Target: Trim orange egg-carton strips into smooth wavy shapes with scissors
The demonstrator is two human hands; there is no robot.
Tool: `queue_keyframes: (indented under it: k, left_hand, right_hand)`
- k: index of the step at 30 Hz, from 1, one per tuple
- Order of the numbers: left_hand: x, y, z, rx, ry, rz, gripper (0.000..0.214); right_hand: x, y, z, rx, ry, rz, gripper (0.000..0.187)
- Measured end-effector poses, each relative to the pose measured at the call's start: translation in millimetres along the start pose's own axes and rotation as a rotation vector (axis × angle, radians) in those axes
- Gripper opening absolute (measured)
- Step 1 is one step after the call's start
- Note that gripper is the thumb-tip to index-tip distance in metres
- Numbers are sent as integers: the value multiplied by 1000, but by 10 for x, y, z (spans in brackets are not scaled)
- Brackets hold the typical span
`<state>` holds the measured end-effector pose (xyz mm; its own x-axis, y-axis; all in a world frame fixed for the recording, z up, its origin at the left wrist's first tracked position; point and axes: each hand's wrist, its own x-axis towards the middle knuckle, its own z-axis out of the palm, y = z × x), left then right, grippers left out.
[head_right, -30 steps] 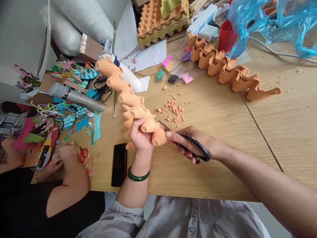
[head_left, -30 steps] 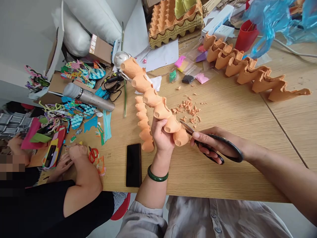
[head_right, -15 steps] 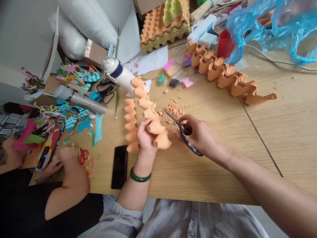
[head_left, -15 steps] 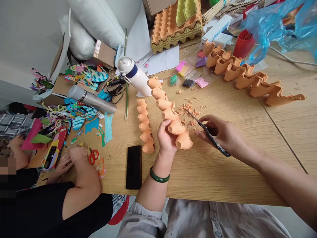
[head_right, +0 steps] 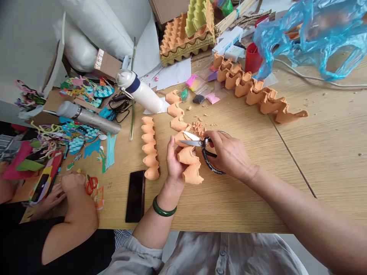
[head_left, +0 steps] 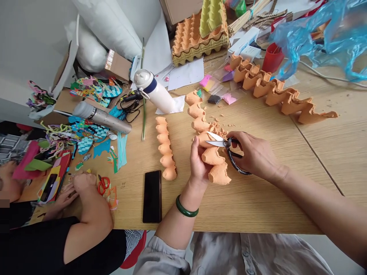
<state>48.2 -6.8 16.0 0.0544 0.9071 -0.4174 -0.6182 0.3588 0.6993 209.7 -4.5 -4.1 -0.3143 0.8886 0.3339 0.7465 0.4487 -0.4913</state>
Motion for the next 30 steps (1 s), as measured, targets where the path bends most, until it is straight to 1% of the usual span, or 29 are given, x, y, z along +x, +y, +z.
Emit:
queue_keyframes:
  k: [4, 8, 11, 16, 19, 22, 26, 28, 30]
  left_hand:
    - [-40, -63, 23, -26, -76, -41, 55]
    - [-56, -91, 13, -16, -71, -5, 54]
    - [-53, -92, 6, -20, -69, -1, 54]
    - [-35, -92, 9, -49, -61, -71, 55]
    - [-29, -95, 10, -45, -37, -78, 54]
    - [-34, -90, 18, -12, -3, -73, 53]
    - [-35, -75, 24, 0, 27, -101, 56]
    - [-26, -78, 12, -14, 20, -114, 55]
    - [-14, -89, -4, -41, -19, -108, 54]
  right_hand:
    - [-21, 7, 14, -137, -19, -42, 39]
    - [-43, -6, 30, -164, -29, -33, 41]
    - [-52, -27, 28, -158, -77, 9, 40]
    - [-60, -77, 27, -206, -159, 101, 41]
    - [-64, -104, 41, -206, -190, 126, 42]
    - [-75, -107, 66, -198, -184, 129, 43]
    - [-98, -99, 105, -192, -162, 141, 41]
    - [-102, -103, 114, -173, -156, 155, 40]
    - [-93, -109, 108, -128, -145, 185, 40]
